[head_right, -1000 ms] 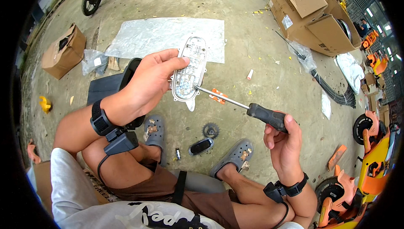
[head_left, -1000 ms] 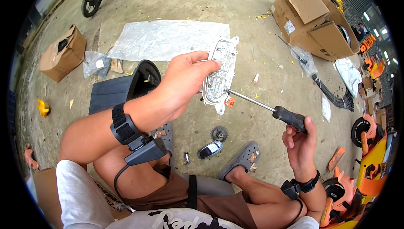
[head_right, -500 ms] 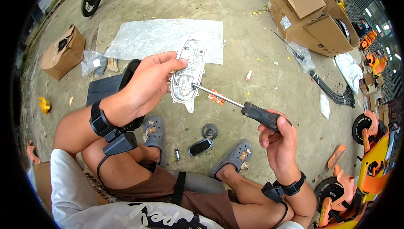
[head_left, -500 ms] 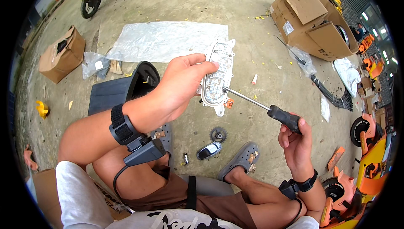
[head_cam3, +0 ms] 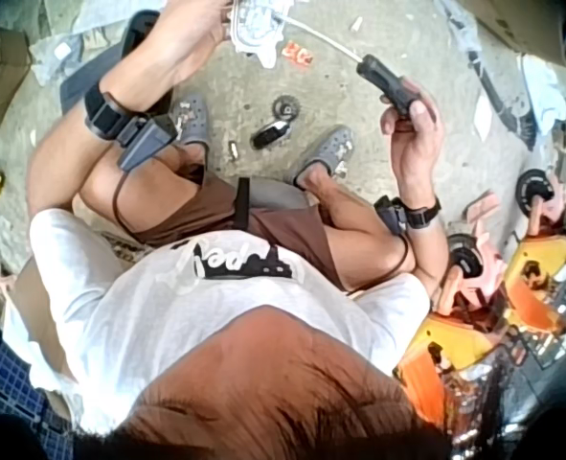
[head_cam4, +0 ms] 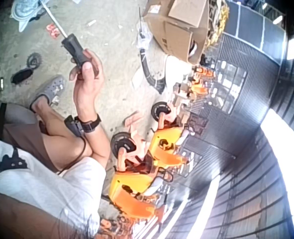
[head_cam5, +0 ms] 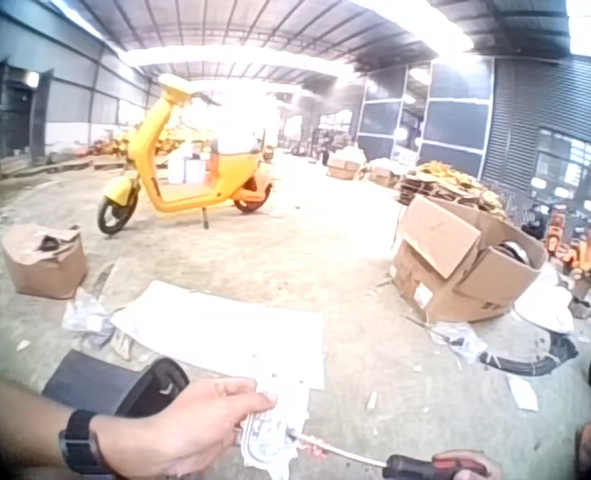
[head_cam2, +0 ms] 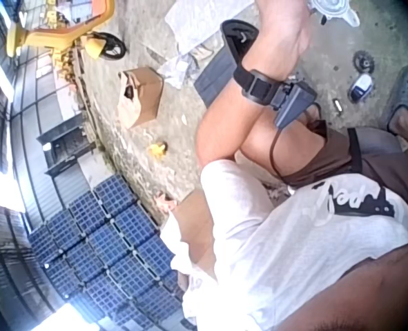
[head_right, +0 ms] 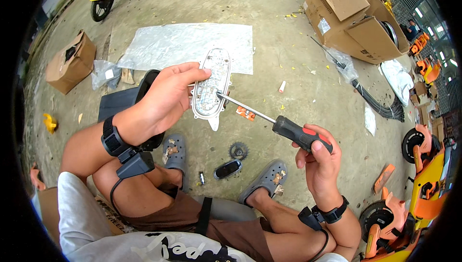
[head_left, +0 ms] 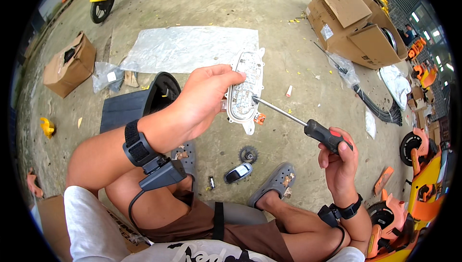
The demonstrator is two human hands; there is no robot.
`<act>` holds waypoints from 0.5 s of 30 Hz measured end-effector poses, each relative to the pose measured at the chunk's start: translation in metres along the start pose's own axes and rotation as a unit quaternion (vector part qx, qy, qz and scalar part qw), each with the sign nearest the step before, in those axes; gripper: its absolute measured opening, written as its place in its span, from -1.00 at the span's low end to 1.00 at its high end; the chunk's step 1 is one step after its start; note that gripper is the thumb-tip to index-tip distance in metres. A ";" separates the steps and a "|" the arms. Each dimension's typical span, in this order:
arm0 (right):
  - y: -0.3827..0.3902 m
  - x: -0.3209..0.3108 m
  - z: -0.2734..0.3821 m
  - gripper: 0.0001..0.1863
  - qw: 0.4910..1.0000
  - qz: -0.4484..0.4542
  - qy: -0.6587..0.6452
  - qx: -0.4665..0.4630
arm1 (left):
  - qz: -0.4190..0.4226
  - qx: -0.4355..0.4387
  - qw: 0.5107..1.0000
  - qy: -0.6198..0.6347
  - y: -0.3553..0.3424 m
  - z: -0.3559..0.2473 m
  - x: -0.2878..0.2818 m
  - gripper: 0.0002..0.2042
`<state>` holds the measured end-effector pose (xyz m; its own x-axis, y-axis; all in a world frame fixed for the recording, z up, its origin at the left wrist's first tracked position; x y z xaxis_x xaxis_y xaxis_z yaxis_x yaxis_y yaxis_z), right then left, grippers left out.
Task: The person disassembles an electronic component of a scooter by removing screws with a screwdriver and prying apart the plastic housing by hand.
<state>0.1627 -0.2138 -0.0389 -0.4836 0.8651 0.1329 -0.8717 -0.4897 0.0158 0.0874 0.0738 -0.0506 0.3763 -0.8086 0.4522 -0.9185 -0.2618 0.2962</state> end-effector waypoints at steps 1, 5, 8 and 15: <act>0.000 0.001 0.000 -0.47 1.000 0.001 -0.002 0.002 | 0.001 0.000 1.000 0.000 0.000 0.000 0.000 -0.85; 0.000 0.001 -0.001 -0.46 1.000 -0.002 -0.013 0.010 | 0.012 -0.004 1.000 0.002 0.000 0.001 0.002 -0.86; -0.001 0.000 -0.001 -0.45 1.000 -0.001 -0.015 0.009 | 0.014 -0.009 1.000 0.003 0.000 0.001 0.003 -0.86; -0.003 -0.007 -0.009 -0.46 0.997 -0.014 -0.060 0.045 | 0.009 0.006 1.000 -0.015 0.002 -0.001 0.007 -0.88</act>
<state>0.1676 -0.2178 -0.0489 -0.4419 0.8620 0.2485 -0.8715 -0.4782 0.1089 0.0886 0.0685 -0.0463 0.3559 -0.8285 0.4324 -0.9266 -0.2527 0.2785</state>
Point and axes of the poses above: each hand's wrist, its own y-axis away from the middle knuckle, its own x-axis out of the palm, z = x × y, the point moved 8 cm from there along -y, towards the middle knuckle, and after that the axes turned 1 degree about y, right-handed, at the moved point
